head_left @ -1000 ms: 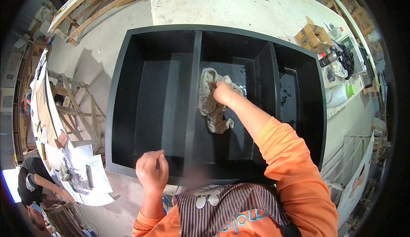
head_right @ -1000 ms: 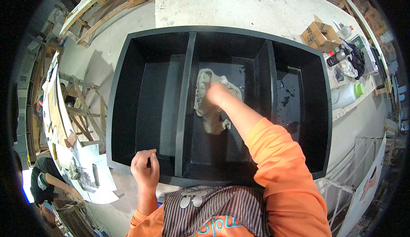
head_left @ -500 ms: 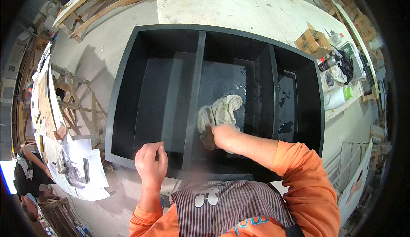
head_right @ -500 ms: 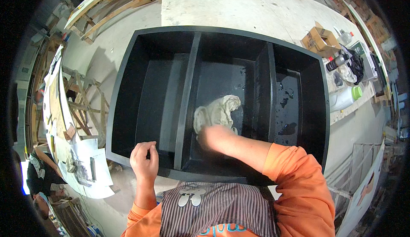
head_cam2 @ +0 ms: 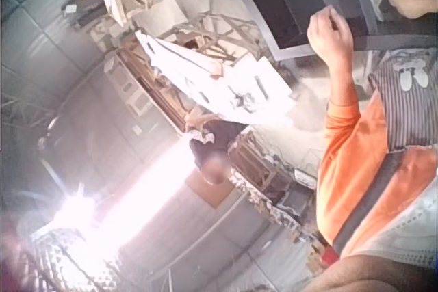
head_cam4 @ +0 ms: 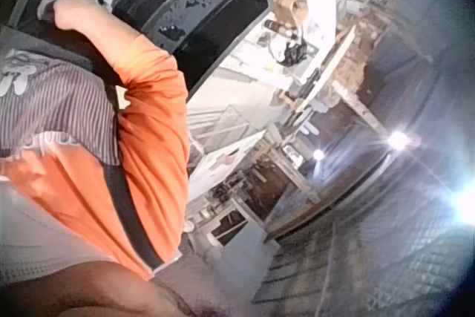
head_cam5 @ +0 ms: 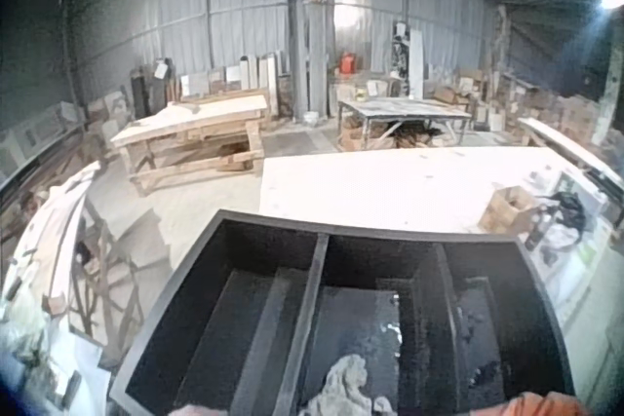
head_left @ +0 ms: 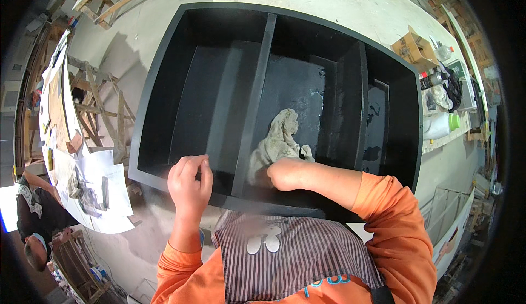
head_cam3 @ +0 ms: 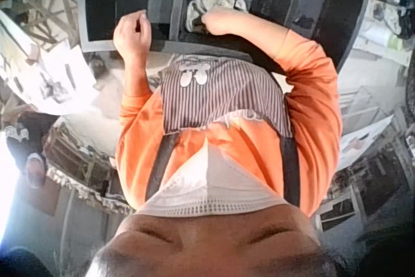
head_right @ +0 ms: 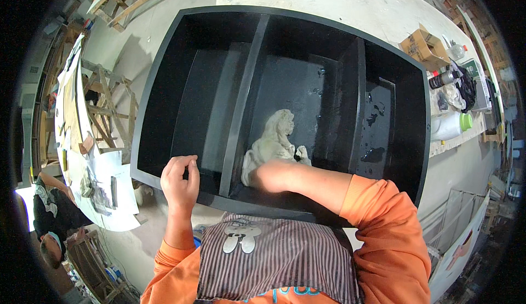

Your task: The person wipes the interior surfaces of a black three-compartment cabinet with a cloth, moving methodically across each compartment. The person occasionally pauses to adjust the cloth or reposition their hands while continuing to wipe the surfaces.

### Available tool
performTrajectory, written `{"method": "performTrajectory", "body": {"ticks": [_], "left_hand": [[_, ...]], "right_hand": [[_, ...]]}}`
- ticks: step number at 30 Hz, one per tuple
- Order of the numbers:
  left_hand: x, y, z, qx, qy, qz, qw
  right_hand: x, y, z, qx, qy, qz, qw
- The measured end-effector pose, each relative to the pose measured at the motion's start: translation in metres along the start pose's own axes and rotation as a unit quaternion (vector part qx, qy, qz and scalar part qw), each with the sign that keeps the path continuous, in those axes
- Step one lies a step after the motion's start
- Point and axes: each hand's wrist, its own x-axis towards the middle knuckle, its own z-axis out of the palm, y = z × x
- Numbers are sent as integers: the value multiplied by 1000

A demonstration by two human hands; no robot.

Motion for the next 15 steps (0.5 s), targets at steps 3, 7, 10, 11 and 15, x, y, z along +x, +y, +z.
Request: {"method": "performTrajectory", "body": {"ticks": [3, 7, 10, 11, 15], "left_hand": [[1, 1, 0, -1, 6, 0, 1000], [1, 2, 0, 6, 4, -9, 1000], [0, 2, -1, -5, 2, -16, 1000], [0, 2, -1, -1, 6, -12, 1000], [0, 3, -2, -2, 3, -22, 1000]], "right_hand": [[5, 1, 1, -17, -33, -13, 999], [7, 5, -5, 24, -26, -64, 997], [-2, 10, -18, -30, -82, -52, 995], [-7, 12, -23, -57, -97, -55, 992], [-24, 15, -31, -60, -58, 10, 996]]}}
